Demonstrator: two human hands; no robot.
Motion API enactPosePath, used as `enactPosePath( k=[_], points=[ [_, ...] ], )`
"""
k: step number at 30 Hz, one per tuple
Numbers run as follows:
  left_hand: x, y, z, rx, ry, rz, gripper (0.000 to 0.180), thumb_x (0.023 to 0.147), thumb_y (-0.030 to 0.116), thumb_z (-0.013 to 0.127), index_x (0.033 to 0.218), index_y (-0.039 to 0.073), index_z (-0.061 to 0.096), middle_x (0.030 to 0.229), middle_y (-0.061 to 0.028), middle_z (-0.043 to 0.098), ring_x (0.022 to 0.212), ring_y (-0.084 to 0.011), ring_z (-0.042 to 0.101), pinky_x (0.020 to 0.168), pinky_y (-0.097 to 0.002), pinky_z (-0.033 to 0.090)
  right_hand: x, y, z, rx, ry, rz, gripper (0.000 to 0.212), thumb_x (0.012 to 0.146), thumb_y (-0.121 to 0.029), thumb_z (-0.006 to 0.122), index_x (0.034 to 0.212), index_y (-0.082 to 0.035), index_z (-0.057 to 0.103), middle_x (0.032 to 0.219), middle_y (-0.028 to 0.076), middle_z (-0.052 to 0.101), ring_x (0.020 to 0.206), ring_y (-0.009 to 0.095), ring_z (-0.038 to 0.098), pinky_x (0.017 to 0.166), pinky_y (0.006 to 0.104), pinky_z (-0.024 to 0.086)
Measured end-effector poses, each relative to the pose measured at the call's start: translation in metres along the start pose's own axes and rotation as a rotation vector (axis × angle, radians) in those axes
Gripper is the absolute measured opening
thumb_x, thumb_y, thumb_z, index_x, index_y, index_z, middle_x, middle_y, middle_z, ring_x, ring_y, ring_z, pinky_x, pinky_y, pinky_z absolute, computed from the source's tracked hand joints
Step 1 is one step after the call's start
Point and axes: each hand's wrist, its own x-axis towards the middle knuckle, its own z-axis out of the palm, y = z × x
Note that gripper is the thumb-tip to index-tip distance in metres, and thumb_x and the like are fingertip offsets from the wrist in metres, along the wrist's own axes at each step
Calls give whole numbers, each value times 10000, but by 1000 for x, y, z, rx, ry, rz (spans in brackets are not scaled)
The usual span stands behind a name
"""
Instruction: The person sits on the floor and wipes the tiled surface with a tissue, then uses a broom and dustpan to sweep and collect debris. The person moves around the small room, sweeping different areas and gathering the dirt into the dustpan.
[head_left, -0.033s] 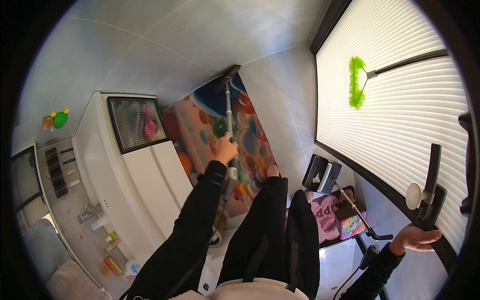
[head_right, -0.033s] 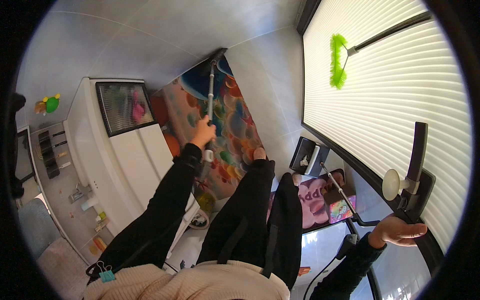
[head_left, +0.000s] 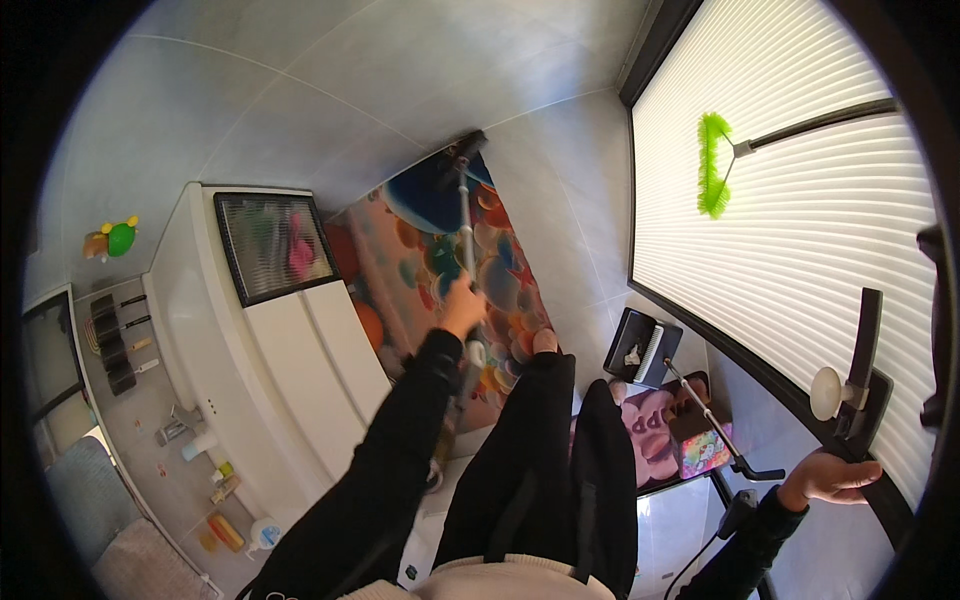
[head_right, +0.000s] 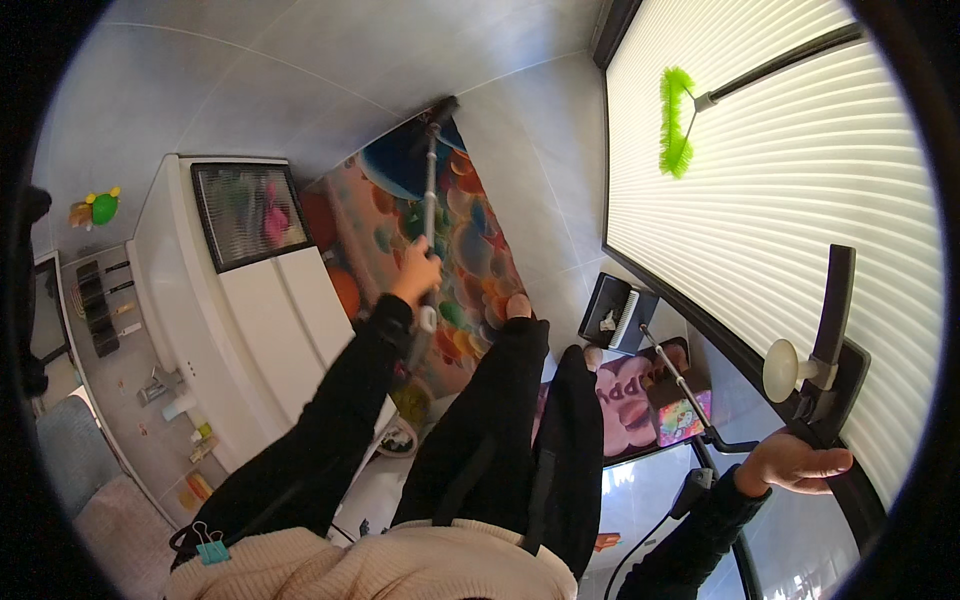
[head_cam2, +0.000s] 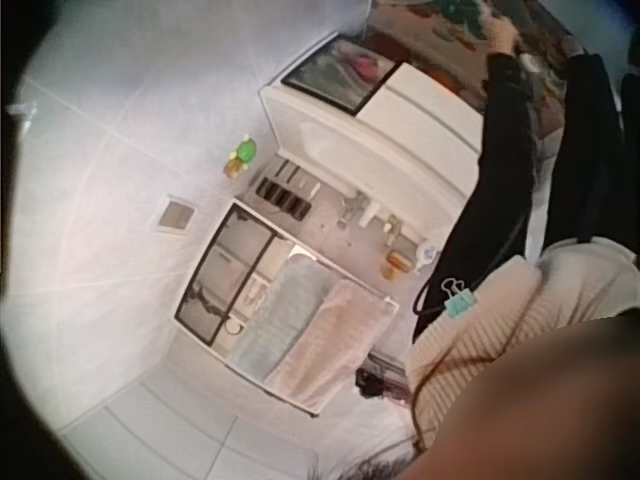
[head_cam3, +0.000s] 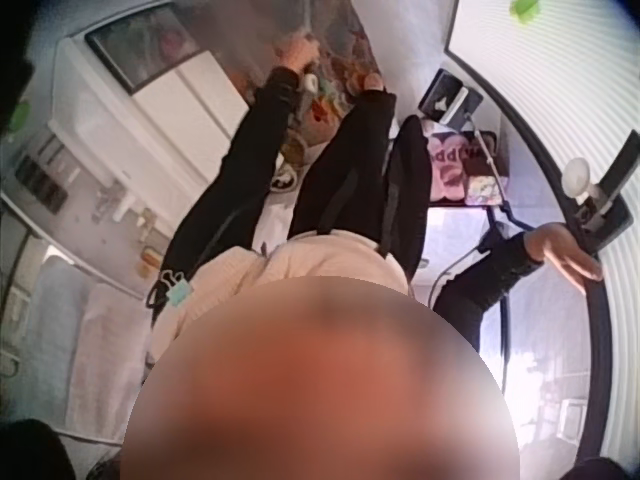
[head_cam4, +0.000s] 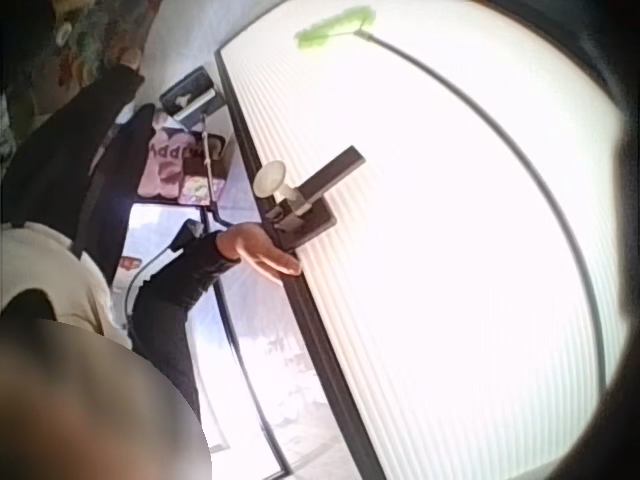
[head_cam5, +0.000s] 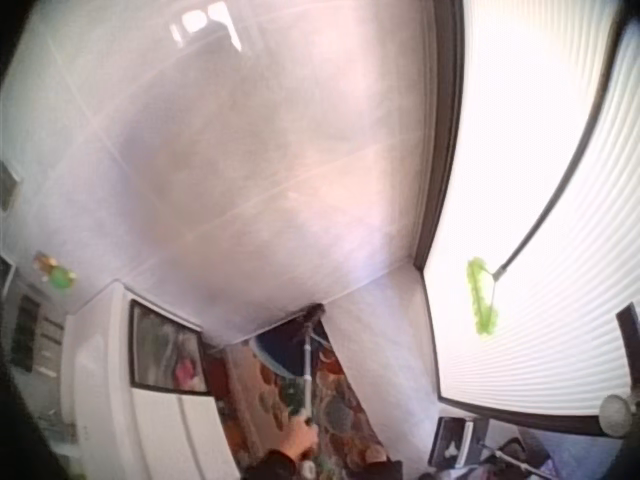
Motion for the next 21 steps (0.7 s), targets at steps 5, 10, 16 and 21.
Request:
enactPosePath(
  k=[5,10,16,21],
  points=[
    [-133,-13,56,90,-159,-2,629,841,73,562,1423,35,326,830,-217,626,629,-315,647,544,-379,508,-2,-6,2,-134,6,31,562,971,-462,460,759,50,549,680,64,551,559,123,512,516,243,473],
    [-178,20,-3,-350,-299,-258,602,864,65,534,1437,91,355,624,-22,487,450,-107,472,414,-280,412,-8,-6,-4,-161,23,92,575,985,-455,421,831,72,593,738,93,580,613,138,527,525,257,466],
    [-54,89,18,-42,-139,167,565,865,106,535,1389,-10,359,722,-148,589,524,-207,582,492,-356,476,-9,1,-13,-232,-8,18,554,980,-456,434,948,75,586,776,102,581,623,139,502,529,275,451],
    [109,138,93,-98,-170,194,333,802,87,544,1092,-44,446,737,-204,605,603,-350,616,558,-448,491,-9,-5,-10,-606,-12,-207,616,980,-512,373,802,35,595,697,65,578,538,132,486,480,280,427]
  ],
)
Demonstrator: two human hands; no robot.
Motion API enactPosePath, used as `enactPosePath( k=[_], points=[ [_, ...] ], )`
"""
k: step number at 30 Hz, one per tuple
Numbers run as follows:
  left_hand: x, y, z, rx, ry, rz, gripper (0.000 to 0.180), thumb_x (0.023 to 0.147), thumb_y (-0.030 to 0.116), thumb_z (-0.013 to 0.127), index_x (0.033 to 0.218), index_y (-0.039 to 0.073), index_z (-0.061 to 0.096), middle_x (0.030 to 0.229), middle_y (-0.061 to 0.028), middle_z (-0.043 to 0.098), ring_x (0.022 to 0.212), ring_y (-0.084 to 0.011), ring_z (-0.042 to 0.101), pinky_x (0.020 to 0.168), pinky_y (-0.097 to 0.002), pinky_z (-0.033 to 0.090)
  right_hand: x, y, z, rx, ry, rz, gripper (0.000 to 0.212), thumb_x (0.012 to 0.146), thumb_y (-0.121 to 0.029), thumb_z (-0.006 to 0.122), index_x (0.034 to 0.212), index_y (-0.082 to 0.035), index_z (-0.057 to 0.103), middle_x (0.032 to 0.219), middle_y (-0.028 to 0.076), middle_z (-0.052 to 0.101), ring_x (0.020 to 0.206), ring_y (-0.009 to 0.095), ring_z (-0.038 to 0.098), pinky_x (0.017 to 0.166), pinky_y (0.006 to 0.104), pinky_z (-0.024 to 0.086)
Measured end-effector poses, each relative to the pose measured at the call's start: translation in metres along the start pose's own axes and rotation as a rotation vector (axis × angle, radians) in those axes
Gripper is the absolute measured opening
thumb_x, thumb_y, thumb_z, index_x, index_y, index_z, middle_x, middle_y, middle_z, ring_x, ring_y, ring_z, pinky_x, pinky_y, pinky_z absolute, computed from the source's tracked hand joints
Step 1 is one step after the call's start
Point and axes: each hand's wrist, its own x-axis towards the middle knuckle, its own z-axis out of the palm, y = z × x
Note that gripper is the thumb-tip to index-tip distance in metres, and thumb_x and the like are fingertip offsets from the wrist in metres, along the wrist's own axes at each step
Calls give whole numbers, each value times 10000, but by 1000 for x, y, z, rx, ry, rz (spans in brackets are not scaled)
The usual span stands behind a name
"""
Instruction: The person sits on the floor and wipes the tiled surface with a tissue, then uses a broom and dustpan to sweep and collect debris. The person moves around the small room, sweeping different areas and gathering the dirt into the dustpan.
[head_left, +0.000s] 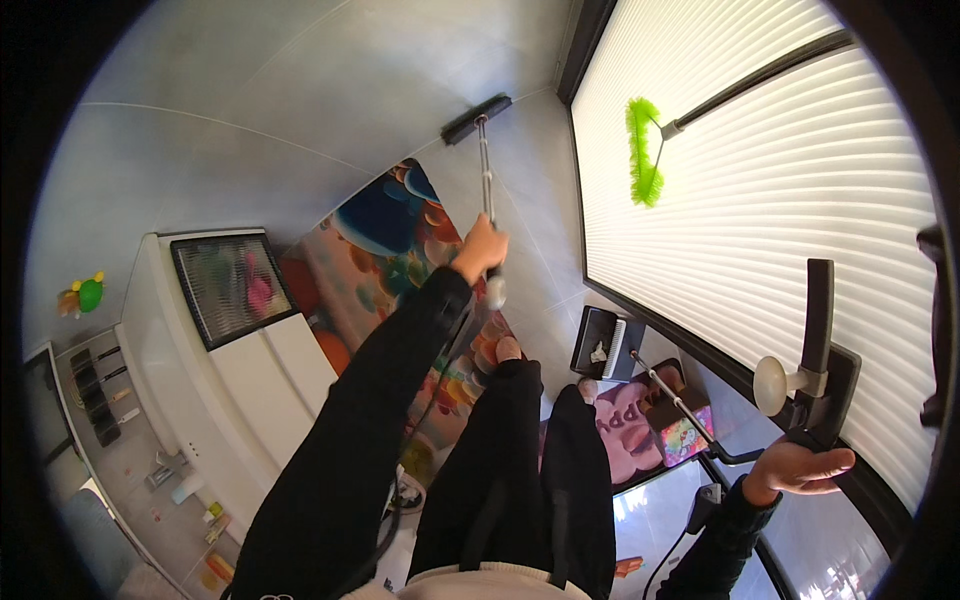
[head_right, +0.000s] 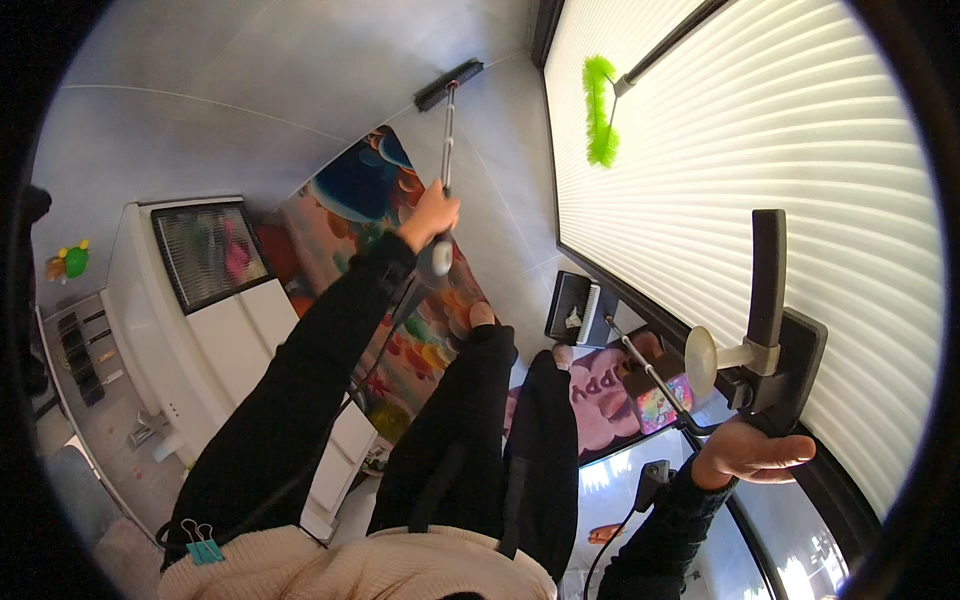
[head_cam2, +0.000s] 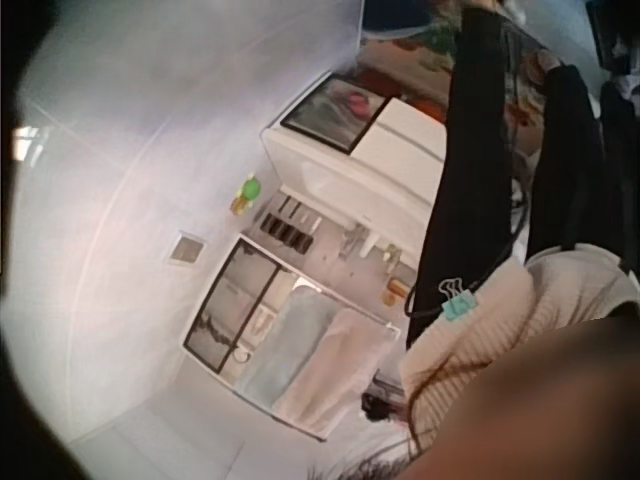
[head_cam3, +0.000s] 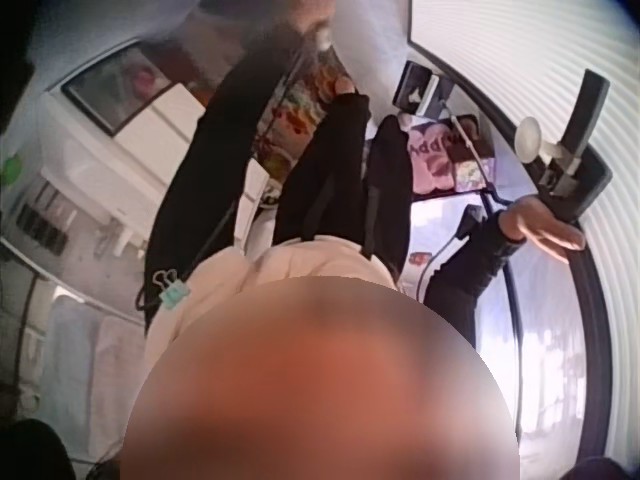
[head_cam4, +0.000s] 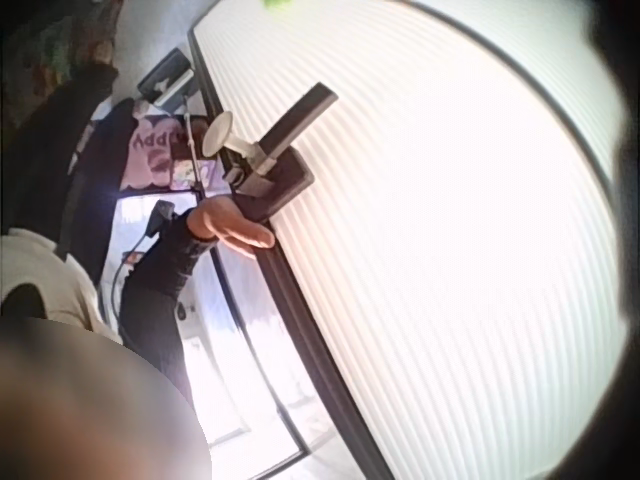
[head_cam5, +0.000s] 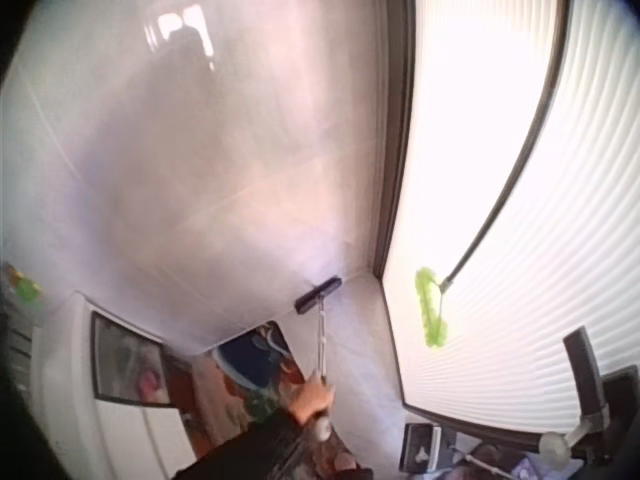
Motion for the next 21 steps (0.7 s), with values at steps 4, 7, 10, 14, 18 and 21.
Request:
enactPosePath(
  k=[4,7,10,14,18,21],
  points=[
    [68,-11,64,41,-194,33,446,781,84,574,1155,-71,385,804,-223,634,692,-348,641,617,-415,514,1,-23,-2,205,-43,366,650,970,-547,360,649,-11,540,583,36,529,480,129,481,435,274,418],
    [67,-12,96,65,-109,70,521,794,85,579,1213,-107,336,790,-241,644,777,-336,673,697,-377,553,5,-36,-1,205,-56,371,639,954,-547,416,582,-31,465,577,30,499,501,108,501,429,242,434],
    [52,-5,93,124,-71,-2,488,804,60,544,1213,-105,335,747,-226,635,647,-328,666,587,-400,554,10,-42,1,145,-42,310,671,949,-580,381,578,-31,485,558,36,503,473,126,500,424,256,435],
    [39,-9,61,270,-87,-8,487,804,45,526,1232,-91,337,734,-220,629,520,-311,638,443,-385,520,10,-41,5,134,-7,353,716,953,-603,321,576,-30,528,518,38,506,429,138,489,414,265,414],
    [4,-52,34,498,-88,103,631,822,85,511,1372,-81,252,869,-303,626,786,-423,646,696,-487,519,8,-37,1,263,-67,388,646,942,-579,419,585,-44,481,589,24,490,506,122,499,427,262,413],
    [-63,-96,10,412,-186,-47,676,854,111,497,1459,46,203,968,-353,594,947,-469,590,814,-514,463,8,-28,0,332,-103,376,637,947,-565,418,626,-21,504,601,28,505,518,120,503,441,257,432]
  ],
)
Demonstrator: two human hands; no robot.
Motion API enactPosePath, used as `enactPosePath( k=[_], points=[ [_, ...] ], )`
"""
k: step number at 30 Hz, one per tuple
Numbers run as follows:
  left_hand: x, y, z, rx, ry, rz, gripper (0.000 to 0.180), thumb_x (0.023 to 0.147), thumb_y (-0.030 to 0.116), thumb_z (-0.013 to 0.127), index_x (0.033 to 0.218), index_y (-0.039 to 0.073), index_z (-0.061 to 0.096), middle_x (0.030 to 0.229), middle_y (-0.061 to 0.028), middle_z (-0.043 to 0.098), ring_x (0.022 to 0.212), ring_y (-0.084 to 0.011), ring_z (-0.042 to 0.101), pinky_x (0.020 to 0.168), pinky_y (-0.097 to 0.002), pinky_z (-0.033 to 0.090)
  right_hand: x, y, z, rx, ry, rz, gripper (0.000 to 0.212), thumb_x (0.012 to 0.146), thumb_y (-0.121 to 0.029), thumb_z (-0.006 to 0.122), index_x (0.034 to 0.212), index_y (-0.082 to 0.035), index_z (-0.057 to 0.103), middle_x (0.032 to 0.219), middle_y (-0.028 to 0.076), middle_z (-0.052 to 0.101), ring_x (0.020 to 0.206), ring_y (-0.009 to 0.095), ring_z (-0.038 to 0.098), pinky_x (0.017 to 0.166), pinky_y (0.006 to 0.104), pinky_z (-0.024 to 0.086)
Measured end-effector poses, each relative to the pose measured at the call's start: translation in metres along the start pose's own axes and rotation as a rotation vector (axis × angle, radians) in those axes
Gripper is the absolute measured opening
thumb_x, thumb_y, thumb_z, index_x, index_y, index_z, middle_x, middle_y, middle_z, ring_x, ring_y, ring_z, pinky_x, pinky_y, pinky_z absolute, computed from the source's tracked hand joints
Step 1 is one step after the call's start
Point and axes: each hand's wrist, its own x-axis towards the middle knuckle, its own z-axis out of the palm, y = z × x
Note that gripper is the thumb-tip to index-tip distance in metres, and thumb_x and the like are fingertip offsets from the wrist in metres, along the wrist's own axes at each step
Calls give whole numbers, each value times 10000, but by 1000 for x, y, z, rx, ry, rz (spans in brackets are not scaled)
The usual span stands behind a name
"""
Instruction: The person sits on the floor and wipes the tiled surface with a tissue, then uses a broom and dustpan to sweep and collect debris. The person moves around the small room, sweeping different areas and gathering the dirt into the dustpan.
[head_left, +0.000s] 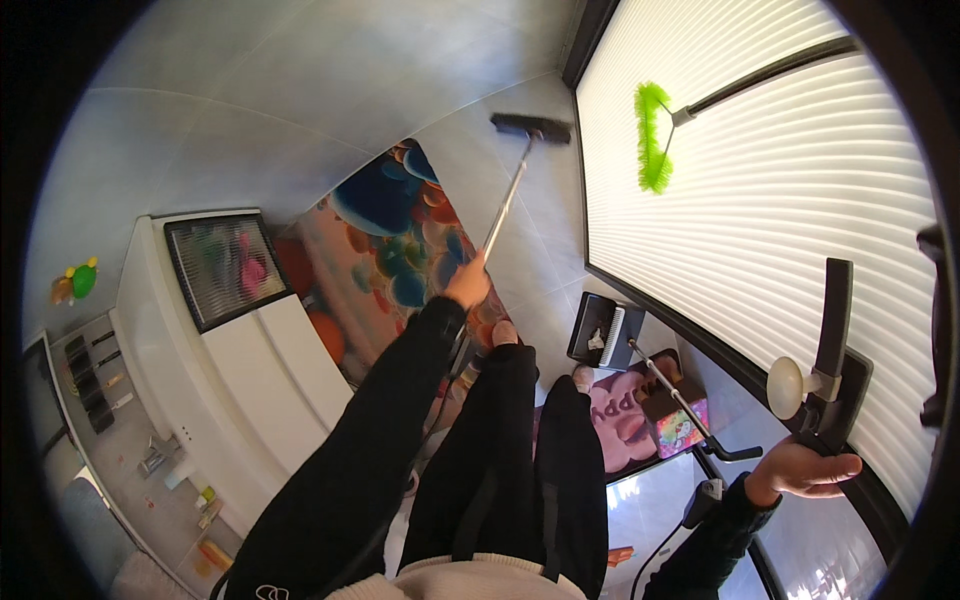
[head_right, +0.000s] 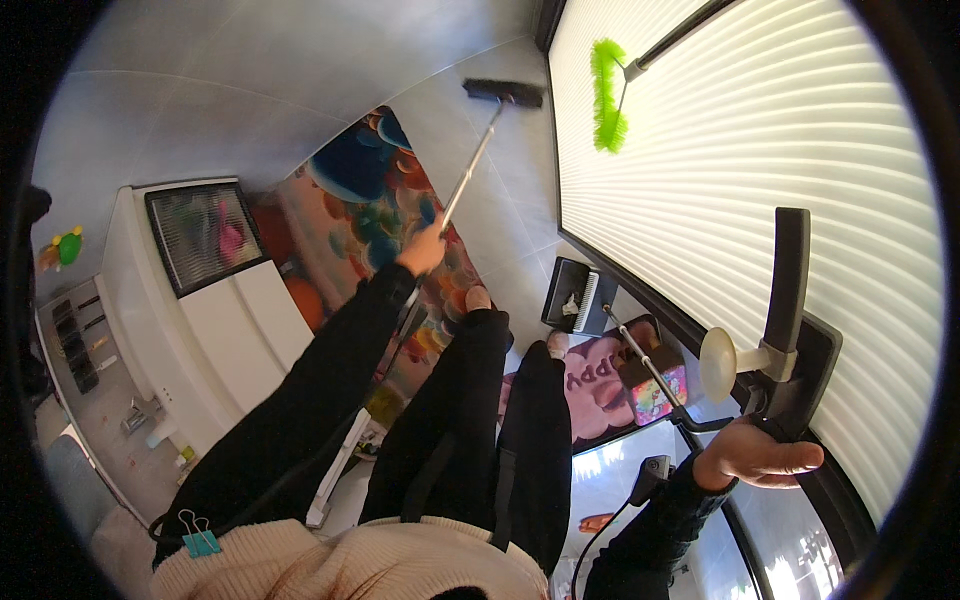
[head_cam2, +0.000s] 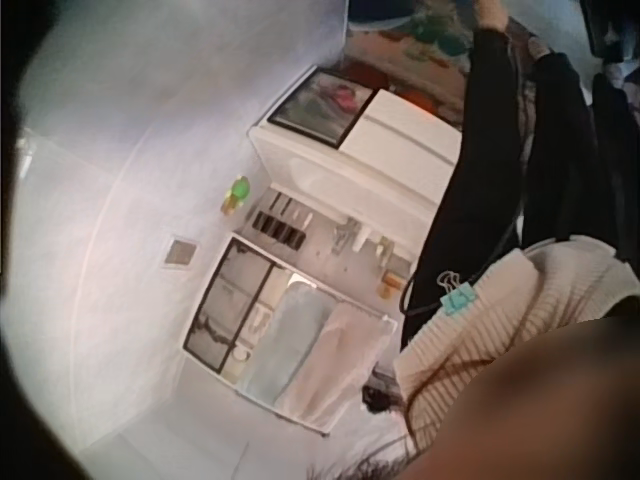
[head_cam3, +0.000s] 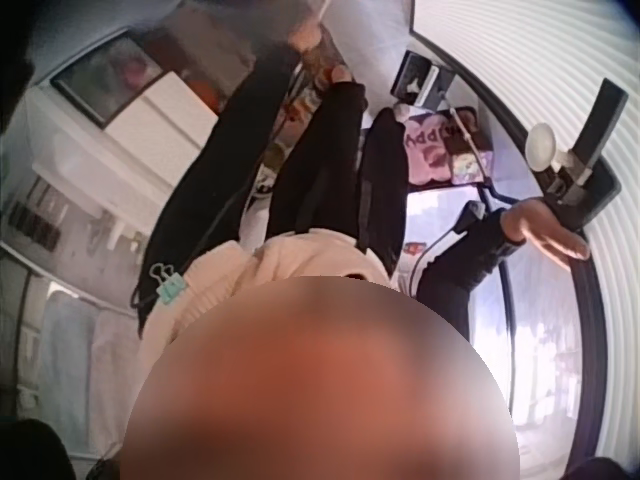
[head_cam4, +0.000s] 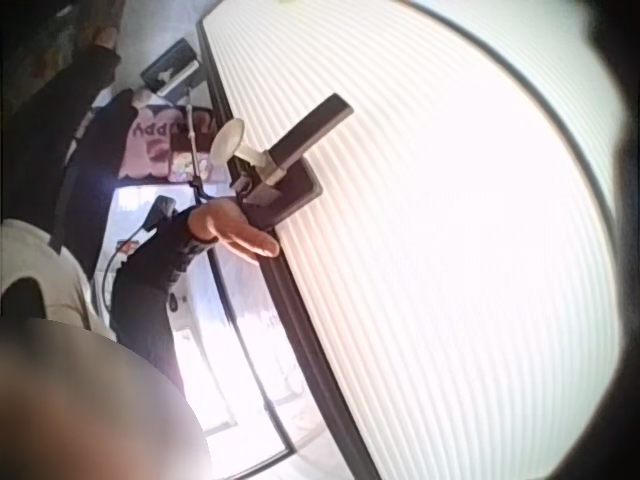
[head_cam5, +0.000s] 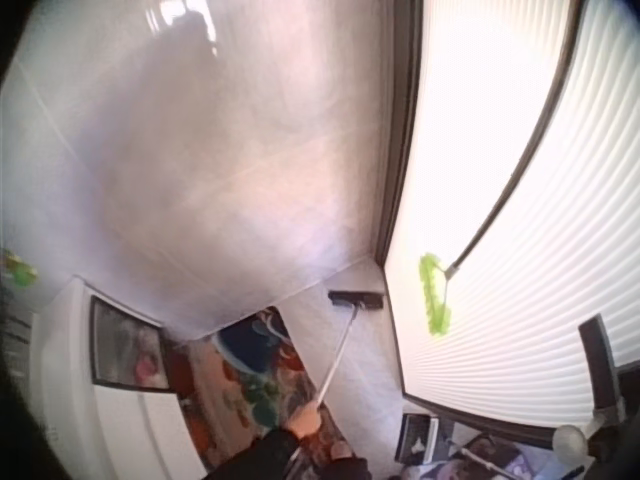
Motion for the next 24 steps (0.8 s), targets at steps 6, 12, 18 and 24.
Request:
enactPosePath(
  k=[6,12,18,24],
  points=[
    [-195,-54,10,206,-218,-132,644,880,63,464,1475,154,236,958,-336,591,909,-479,583,780,-518,448,3,26,0,279,49,-10,604,950,-508,451,924,80,586,759,105,615,592,143,578,519,270,540],
    [-290,-60,-22,70,-173,-154,630,904,100,538,1472,178,277,1107,-297,584,994,-443,580,843,-441,460,7,37,-9,278,-76,-167,495,981,-380,483,1086,100,536,876,123,621,685,126,565,602,271,531],
    [-234,-83,-53,6,218,18,575,887,111,535,1429,98,344,1069,-285,595,975,-444,576,837,-430,460,10,26,1,315,-79,-198,446,983,-383,491,809,23,555,673,19,531,563,69,489,494,214,465],
    [-165,-75,-13,-676,154,-261,570,932,141,484,1456,35,289,913,-140,617,513,-131,531,454,-313,455,6,-3,10,232,-103,-224,552,973,-448,490,597,-47,436,541,-11,443,469,59,378,416,194,296]
  ],
)
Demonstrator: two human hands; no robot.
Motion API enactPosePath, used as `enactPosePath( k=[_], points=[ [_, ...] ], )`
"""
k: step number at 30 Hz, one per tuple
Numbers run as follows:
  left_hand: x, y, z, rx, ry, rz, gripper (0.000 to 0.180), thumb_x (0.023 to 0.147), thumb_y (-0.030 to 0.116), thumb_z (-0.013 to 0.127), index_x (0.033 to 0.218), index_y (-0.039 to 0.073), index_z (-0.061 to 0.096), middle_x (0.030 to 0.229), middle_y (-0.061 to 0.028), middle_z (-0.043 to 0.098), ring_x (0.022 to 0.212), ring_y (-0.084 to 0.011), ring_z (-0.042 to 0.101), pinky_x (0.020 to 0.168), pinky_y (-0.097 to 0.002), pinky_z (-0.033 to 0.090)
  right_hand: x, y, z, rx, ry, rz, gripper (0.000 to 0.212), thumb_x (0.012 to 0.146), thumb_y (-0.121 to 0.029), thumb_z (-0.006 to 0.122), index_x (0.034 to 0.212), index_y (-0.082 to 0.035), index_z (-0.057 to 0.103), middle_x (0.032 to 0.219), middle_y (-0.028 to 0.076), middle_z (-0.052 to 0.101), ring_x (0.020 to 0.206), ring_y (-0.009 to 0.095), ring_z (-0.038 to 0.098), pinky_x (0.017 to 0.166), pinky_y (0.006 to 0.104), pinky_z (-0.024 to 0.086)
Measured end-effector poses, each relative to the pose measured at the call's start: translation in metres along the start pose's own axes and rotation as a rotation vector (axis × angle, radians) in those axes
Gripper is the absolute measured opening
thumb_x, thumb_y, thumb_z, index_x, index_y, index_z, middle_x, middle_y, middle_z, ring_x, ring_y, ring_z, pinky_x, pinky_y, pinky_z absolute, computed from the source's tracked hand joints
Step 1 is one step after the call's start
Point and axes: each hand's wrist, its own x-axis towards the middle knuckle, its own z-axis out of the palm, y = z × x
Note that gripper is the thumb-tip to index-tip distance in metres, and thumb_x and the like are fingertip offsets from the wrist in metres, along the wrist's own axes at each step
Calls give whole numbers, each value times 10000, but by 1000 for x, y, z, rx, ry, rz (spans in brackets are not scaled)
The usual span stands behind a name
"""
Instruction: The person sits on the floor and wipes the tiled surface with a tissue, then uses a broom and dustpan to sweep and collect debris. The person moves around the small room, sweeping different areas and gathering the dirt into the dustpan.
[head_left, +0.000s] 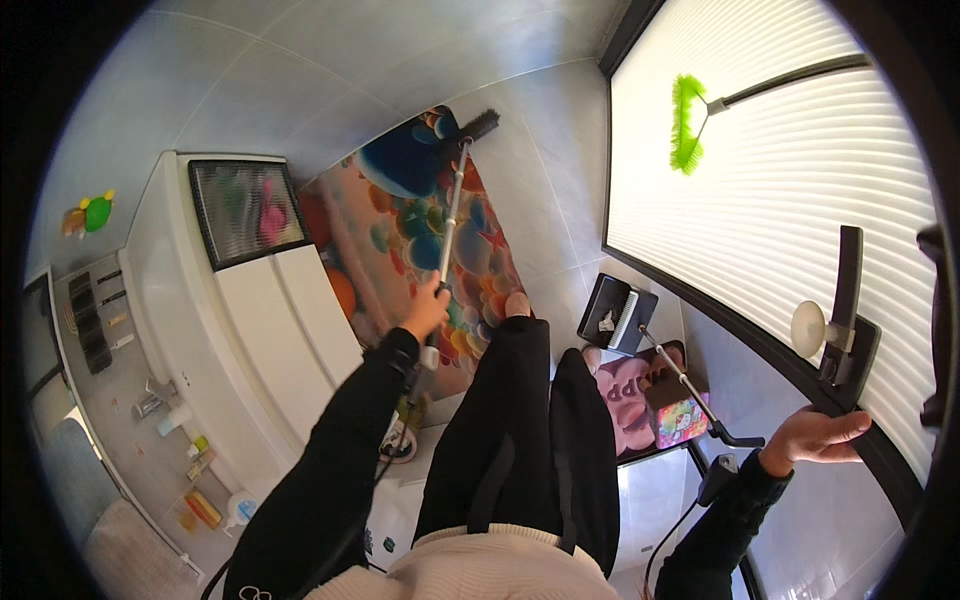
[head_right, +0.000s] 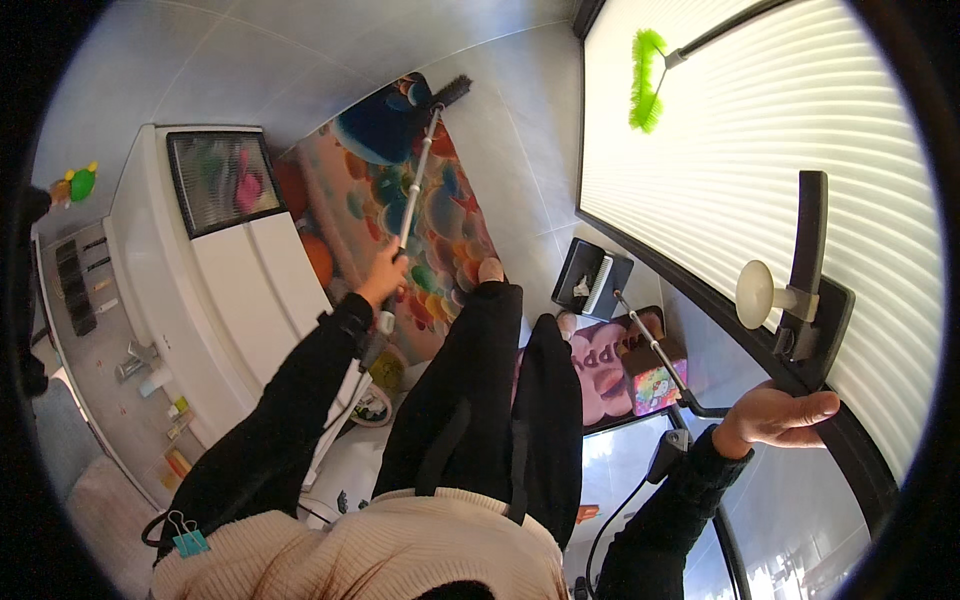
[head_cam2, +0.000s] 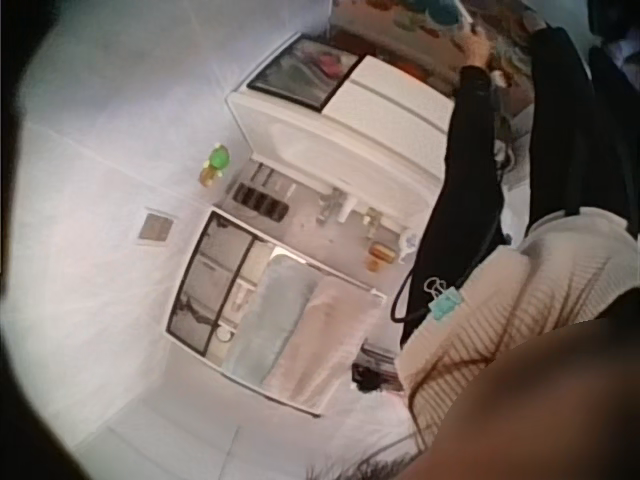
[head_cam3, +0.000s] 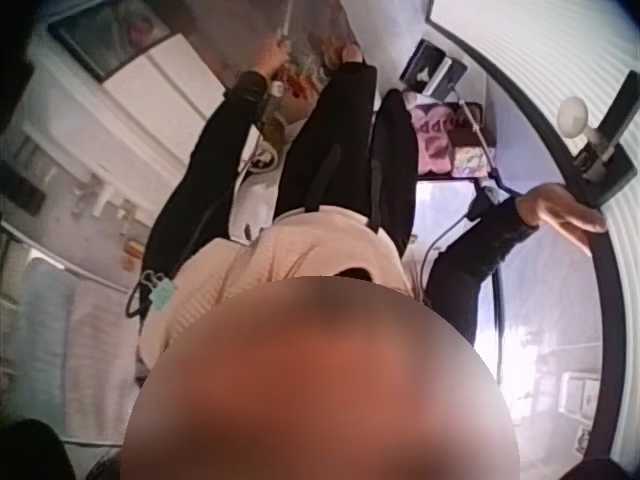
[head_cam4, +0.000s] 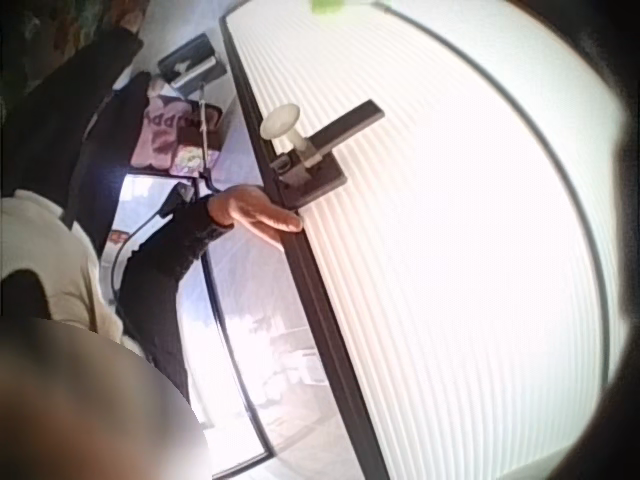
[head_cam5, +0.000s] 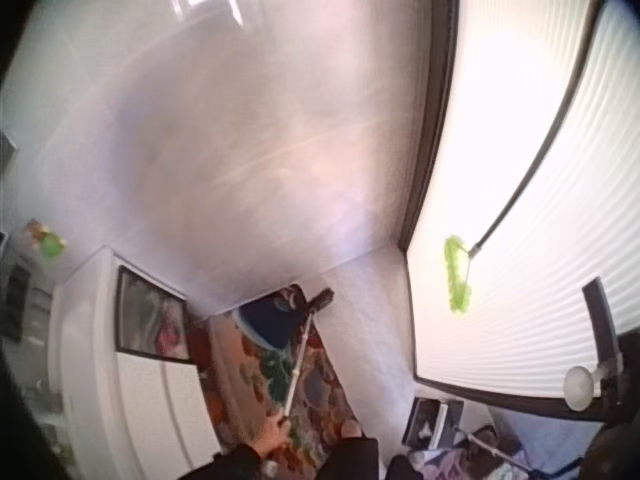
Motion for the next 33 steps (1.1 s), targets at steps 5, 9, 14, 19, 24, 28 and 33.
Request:
enactPosePath(
  k=[5,9,14,19,24,28,33],
  points=[
    [-100,-44,51,235,-57,6,554,923,134,506,1441,71,321,783,-140,593,581,-211,591,519,-351,487,-1,6,-9,-83,-59,-139,423,971,-348,534,715,-18,470,724,46,539,567,89,446,491,216,393],
    [-183,-49,39,-169,-353,-279,592,947,101,471,1491,163,246,713,-12,454,484,-93,430,416,-251,396,0,17,-19,21,-138,-106,263,961,-221,570,985,10,447,990,124,550,764,122,505,682,239,463],
    [-241,-44,16,-230,-288,-341,590,943,101,479,1487,152,257,720,-12,464,484,-77,428,413,-244,386,-4,5,-25,13,-246,-61,361,966,-182,556,1158,19,326,1098,174,495,944,164,529,852,258,458],
    [-218,-60,-8,-205,31,-163,575,927,106,506,1464,91,302,706,-19,501,456,-91,457,400,-259,398,-9,-17,-21,-49,-278,53,425,952,-129,567,1182,28,246,1144,206,442,984,198,529,889,286,476],
    [-142,-56,-14,-241,179,-66,551,928,75,502,1440,44,302,662,-40,495,456,-128,505,398,-287,435,-13,-32,-25,57,-387,64,482,902,-54,614,1194,20,238,1204,206,401,1041,219,501,915,321,460],
    [-166,-51,46,-266,111,-178,491,931,78,518,1386,17,345,655,-56,503,472,-147,530,398,-300,443,-17,-39,-28,131,-465,32,555,883,-49,627,1236,14,203,1252,200,341,1075,237,470,948,379,441],
    [-251,-48,76,-614,-187,-343,542,963,79,449,1471,161,277,736,-23,468,496,-89,441,430,-253,412,-16,-42,-35,100,-594,-125,674,857,-72,646,1303,9,147,1298,216,269,1188,262,349,1044,454,258]
  ],
)
